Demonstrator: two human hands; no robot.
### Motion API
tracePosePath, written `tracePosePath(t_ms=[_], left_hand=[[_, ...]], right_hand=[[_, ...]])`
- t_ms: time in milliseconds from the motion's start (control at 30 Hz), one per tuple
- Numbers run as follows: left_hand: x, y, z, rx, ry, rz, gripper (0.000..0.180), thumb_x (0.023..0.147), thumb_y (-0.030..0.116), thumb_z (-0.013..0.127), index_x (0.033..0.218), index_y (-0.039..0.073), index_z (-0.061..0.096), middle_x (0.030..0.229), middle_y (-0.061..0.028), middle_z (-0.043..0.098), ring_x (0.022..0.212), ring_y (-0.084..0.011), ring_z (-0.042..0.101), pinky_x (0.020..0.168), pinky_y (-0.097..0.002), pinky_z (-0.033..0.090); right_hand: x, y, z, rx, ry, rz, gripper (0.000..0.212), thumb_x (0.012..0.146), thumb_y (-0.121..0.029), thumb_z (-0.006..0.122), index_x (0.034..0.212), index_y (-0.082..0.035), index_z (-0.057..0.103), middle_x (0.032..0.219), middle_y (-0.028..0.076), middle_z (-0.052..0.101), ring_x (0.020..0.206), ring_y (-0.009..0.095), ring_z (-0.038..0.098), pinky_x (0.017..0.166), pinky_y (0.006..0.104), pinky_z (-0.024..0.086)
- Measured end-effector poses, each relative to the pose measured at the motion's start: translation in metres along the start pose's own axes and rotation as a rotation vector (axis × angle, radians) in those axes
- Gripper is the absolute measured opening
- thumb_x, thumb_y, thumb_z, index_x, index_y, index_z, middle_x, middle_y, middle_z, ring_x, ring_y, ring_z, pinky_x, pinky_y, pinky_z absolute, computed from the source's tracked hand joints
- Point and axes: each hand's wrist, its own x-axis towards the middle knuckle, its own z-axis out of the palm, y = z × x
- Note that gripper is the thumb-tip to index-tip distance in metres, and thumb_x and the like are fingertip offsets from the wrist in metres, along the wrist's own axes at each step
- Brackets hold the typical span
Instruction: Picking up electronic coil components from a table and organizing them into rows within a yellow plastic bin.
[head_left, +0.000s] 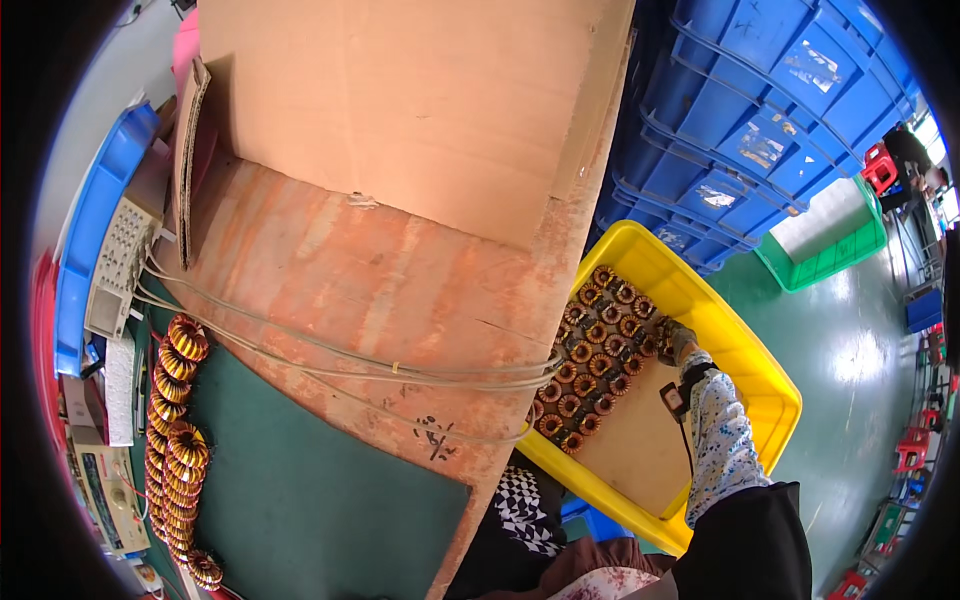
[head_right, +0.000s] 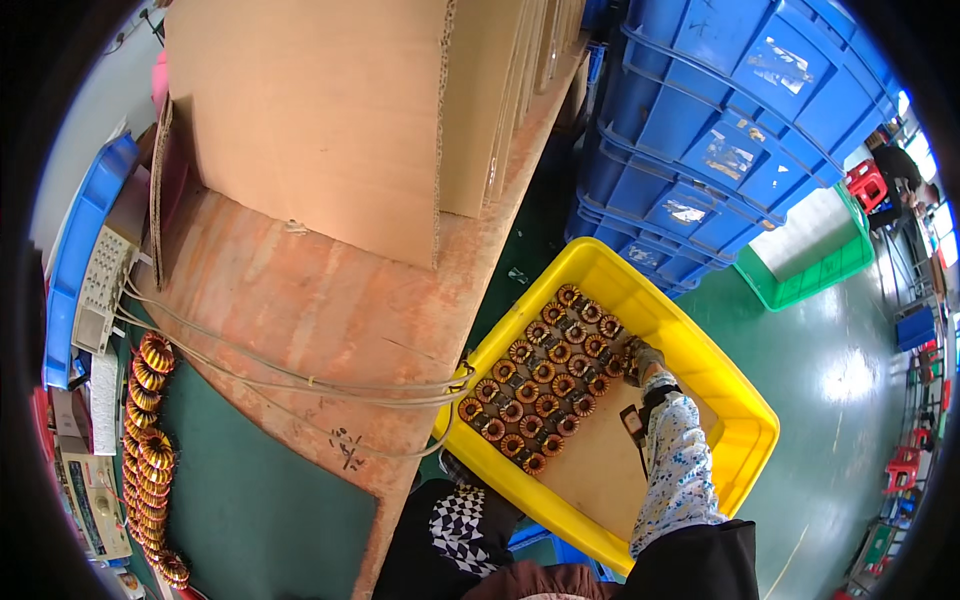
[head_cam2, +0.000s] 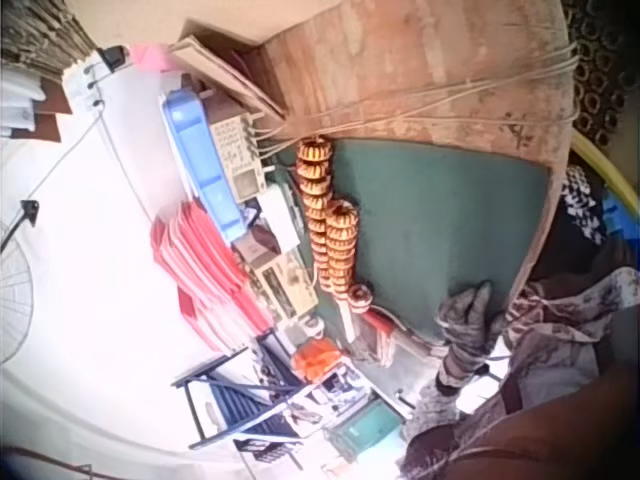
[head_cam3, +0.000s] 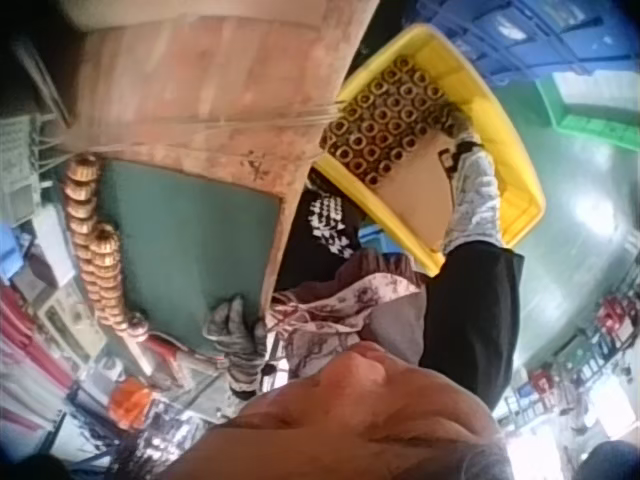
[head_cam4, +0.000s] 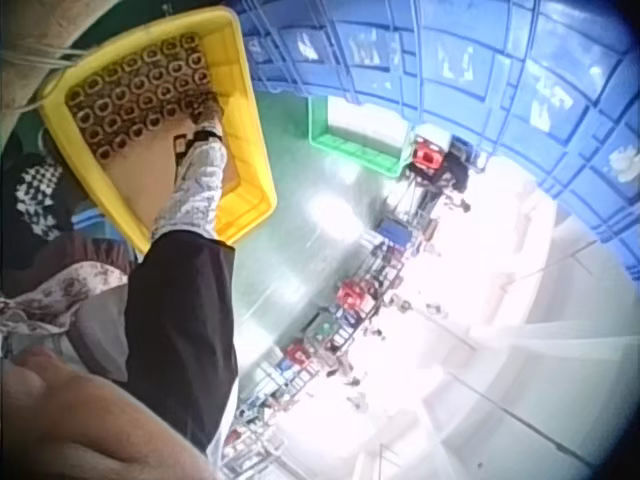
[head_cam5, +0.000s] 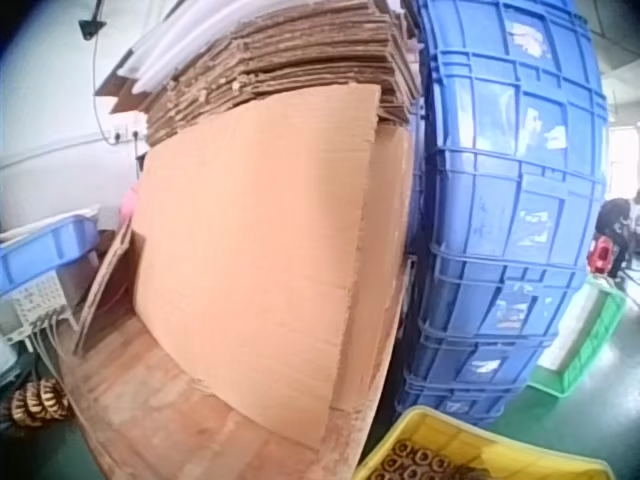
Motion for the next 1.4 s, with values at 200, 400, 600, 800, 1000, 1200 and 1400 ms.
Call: tracePosePath(t_ms=[200, 400, 600, 800, 1000, 1200, 1400], left_hand=[[-0.006, 0.007, -0.006, -0.015, -0.017, -0.016, 0.050, 0.082, 0.041, 0.052, 0.117, 0.004, 0.051, 0.111, -0.0161, 0.045, 0.099, -0.0350, 0.043, 0.086, -0.0481, 0.034], [-0.002, 0.013, -0.009, -0.014, 0.014, -0.030, 0.051, 0.082, 0.043, 0.053, 0.117, 0.006, 0.051, 0.110, -0.0156, 0.046, 0.098, -0.0348, 0.044, 0.086, -0.0476, 0.034], [0.002, 0.021, -0.010, -0.007, 0.058, 0.000, 0.049, 0.084, 0.043, 0.050, 0.117, 0.006, 0.052, 0.110, -0.0147, 0.047, 0.098, -0.0338, 0.043, 0.085, -0.0458, 0.035], [-0.003, 0.026, -0.010, 0.003, 0.127, 0.012, 0.051, 0.085, 0.045, 0.050, 0.117, 0.005, 0.052, 0.110, -0.0153, 0.046, 0.099, -0.0339, 0.043, 0.085, -0.0448, 0.036], [-0.005, 0.024, -0.015, -0.001, 0.101, 0.002, 0.048, 0.083, 0.039, 0.055, 0.118, 0.007, 0.052, 0.113, -0.0149, 0.045, 0.100, -0.0339, 0.043, 0.086, -0.0452, 0.034], [-0.005, 0.026, -0.016, -0.042, 0.113, 0.014, 0.046, 0.081, 0.036, 0.057, 0.117, 0.007, 0.053, 0.113, -0.0141, 0.046, 0.100, -0.0333, 0.043, 0.087, -0.0442, 0.034], [-0.006, 0.026, -0.018, -0.046, 0.141, 0.036, 0.046, 0.081, 0.036, 0.057, 0.117, 0.008, 0.053, 0.113, -0.0138, 0.046, 0.100, -0.0324, 0.043, 0.087, -0.0440, 0.034]], right_hand=[[0.023, 0.023, -0.026, -0.283, -0.049, -0.070, 0.041, 0.083, -0.039, 0.053, 0.105, -0.005, 0.056, 0.094, 0.014, 0.062, 0.076, 0.026, 0.064, 0.057, 0.0415, 0.053], [-0.026, 0.058, -0.031, -0.499, -0.154, -0.198, 0.040, 0.082, -0.038, 0.054, 0.100, -0.003, 0.059, 0.092, 0.015, 0.062, 0.078, 0.027, 0.063, 0.057, 0.0404, 0.053], [-0.135, 0.115, -0.017, -1.501, -0.650, -0.963, 0.055, 0.065, -0.042, 0.066, 0.104, -0.004, 0.058, 0.093, 0.017, 0.062, 0.085, 0.034, 0.060, 0.073, 0.0438, 0.047], [-0.181, 0.127, 0.004, -1.641, -0.730, -0.712, 0.038, 0.066, -0.030, 0.065, 0.094, -0.005, 0.064, 0.091, 0.016, 0.064, 0.085, 0.032, 0.061, 0.071, 0.0413, 0.049], [-0.171, 0.147, 0.006, -1.568, -0.629, -0.849, 0.031, 0.068, -0.027, 0.062, 0.089, -0.006, 0.067, 0.090, 0.015, 0.064, 0.084, 0.032, 0.061, 0.071, 0.0406, 0.049], [-0.149, 0.151, -0.011, -1.404, -0.822, -0.963, 0.045, 0.072, -0.033, 0.060, 0.107, -0.005, 0.059, 0.102, 0.017, 0.061, 0.092, 0.033, 0.058, 0.079, 0.0396, 0.047], [-0.118, 0.150, -0.005, -1.500, -0.516, -0.782, 0.052, 0.072, -0.034, 0.061, 0.114, -0.004, 0.052, 0.106, 0.017, 0.058, 0.103, 0.032, 0.052, 0.086, 0.0364, 0.044]])
